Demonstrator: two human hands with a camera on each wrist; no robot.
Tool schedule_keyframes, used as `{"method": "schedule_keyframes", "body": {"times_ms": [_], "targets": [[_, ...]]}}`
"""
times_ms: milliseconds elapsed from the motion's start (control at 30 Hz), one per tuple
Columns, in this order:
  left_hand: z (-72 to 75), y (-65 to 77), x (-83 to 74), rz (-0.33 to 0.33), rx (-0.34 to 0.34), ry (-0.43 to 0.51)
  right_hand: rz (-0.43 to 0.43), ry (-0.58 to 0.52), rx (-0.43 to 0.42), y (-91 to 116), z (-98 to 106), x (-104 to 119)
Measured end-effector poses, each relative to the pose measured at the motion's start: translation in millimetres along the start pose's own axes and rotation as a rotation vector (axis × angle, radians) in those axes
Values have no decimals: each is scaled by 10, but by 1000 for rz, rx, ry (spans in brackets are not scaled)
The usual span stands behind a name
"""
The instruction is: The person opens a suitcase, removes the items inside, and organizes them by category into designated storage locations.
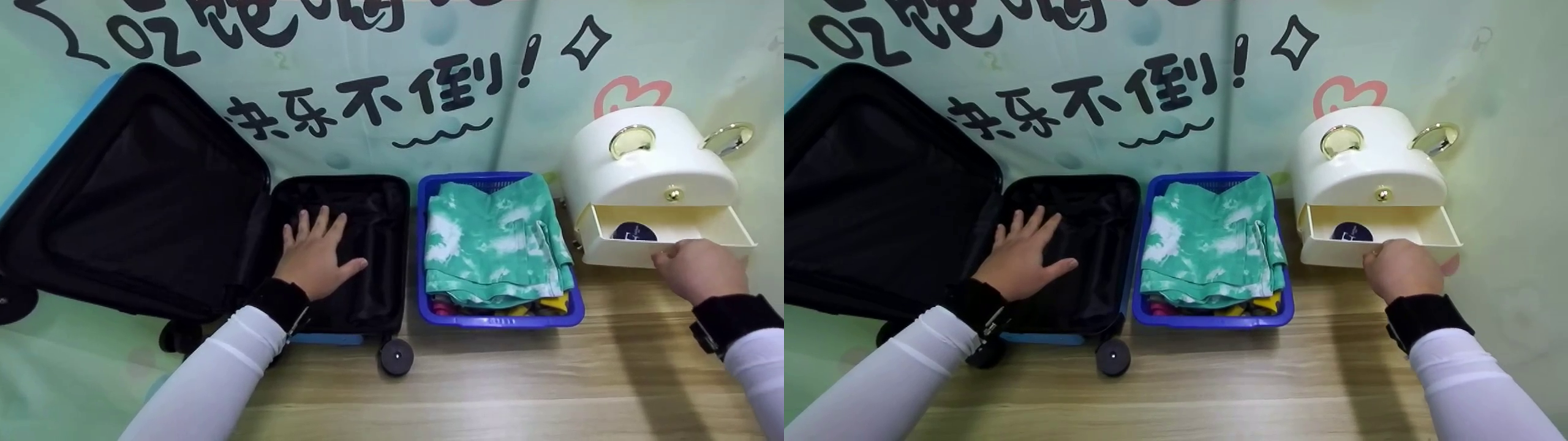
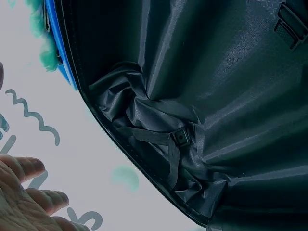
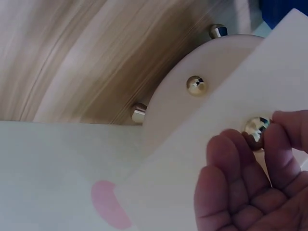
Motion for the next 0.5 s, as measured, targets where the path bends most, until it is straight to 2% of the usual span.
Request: {"method": "schedule_keyframes", "body": {"times_ms": [200, 500], "targets": [[-16, 11, -6, 7, 4, -9, -92, 7, 34, -158, -30, 12], [-49, 19, -3, 7, 20, -7, 3, -63, -34, -390, -41, 64]]}}
Point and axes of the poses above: each hand's wrist, its own y-axis away from the middle knuckle, its own z-axis out of the back of the hand, x = y × z, the point moved 5 cm from there along -y, towards the middle knuckle, and after that the axes turned 4 degrees about -z, right-handed, at the moved point
